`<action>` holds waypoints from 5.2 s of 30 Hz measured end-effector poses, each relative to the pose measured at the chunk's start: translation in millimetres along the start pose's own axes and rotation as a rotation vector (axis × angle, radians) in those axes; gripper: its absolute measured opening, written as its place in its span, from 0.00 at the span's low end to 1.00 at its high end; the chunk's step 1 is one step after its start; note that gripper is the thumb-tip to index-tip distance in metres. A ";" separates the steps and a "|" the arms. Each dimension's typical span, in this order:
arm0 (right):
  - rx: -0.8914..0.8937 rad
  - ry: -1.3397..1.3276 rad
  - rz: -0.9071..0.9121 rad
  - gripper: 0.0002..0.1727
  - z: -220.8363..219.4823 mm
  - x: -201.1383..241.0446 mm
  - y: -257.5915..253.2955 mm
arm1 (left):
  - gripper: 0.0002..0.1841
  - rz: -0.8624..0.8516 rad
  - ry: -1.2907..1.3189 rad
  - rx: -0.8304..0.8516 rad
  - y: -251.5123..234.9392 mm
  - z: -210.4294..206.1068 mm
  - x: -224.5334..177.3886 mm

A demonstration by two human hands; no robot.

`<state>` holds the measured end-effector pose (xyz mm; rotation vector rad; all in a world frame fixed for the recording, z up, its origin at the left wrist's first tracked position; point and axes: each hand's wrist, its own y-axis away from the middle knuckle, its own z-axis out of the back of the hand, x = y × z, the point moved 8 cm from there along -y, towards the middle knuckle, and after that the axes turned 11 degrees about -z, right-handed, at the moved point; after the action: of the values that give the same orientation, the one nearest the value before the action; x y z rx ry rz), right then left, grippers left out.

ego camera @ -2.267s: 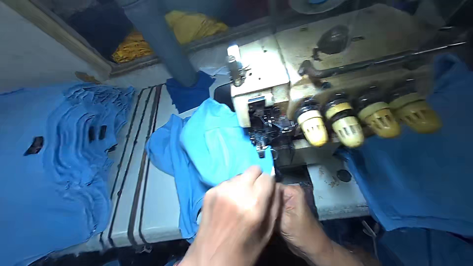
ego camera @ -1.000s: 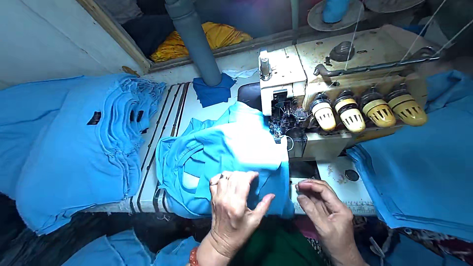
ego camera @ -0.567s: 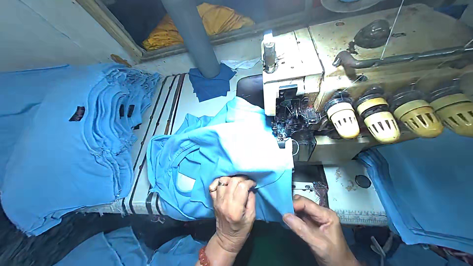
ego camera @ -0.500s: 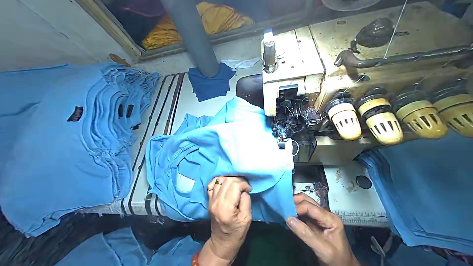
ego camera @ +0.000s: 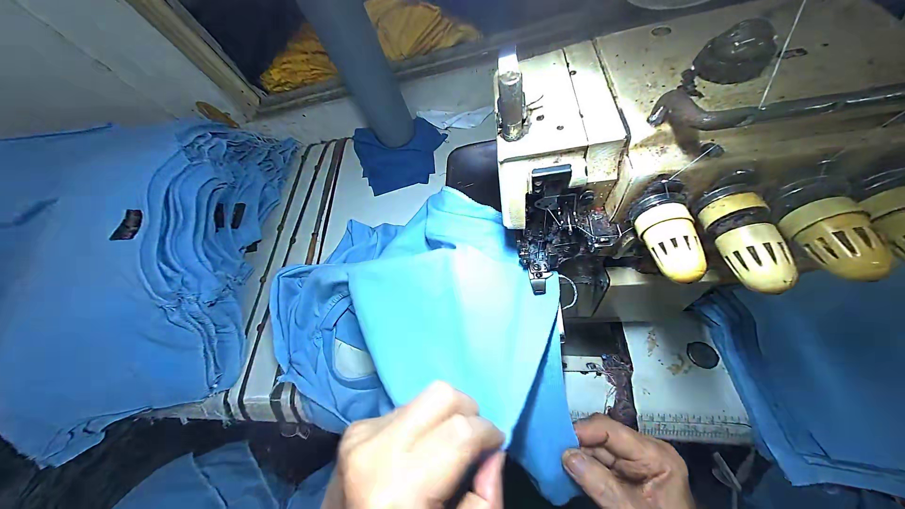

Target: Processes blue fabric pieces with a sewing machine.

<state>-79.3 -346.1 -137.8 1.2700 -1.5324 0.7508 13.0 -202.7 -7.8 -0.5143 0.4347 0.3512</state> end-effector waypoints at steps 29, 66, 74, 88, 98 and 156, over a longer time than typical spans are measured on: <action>-0.081 -0.100 0.124 0.03 -3.0 20.5 -54.1 | 0.08 0.063 -0.301 -0.159 -50.6 -33.8 19.9; 0.010 -0.094 0.144 0.05 -28.2 20.1 -54.6 | 0.09 -0.223 -0.473 -0.164 -57.7 -39.0 7.9; -0.031 -0.091 0.175 0.08 -37.8 20.8 -56.5 | 0.11 -0.213 -0.477 -0.162 -54.7 -37.1 15.1; 0.051 0.221 0.234 0.13 -49.0 26.3 -50.3 | 0.10 0.187 -0.327 -0.352 -35.3 -7.7 64.2; -0.222 0.546 0.368 0.11 36.1 39.1 -42.3 | 0.14 0.120 -0.064 -0.186 -4.0 -3.3 35.3; -0.451 0.009 0.202 0.05 93.3 45.7 -23.7 | 0.08 -0.043 -0.254 -0.098 20.2 69.1 125.7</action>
<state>-82.9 -452.2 -129.5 0.7860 -1.7199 0.4941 132.7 -122.4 -21.9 -0.5651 0.1613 0.3917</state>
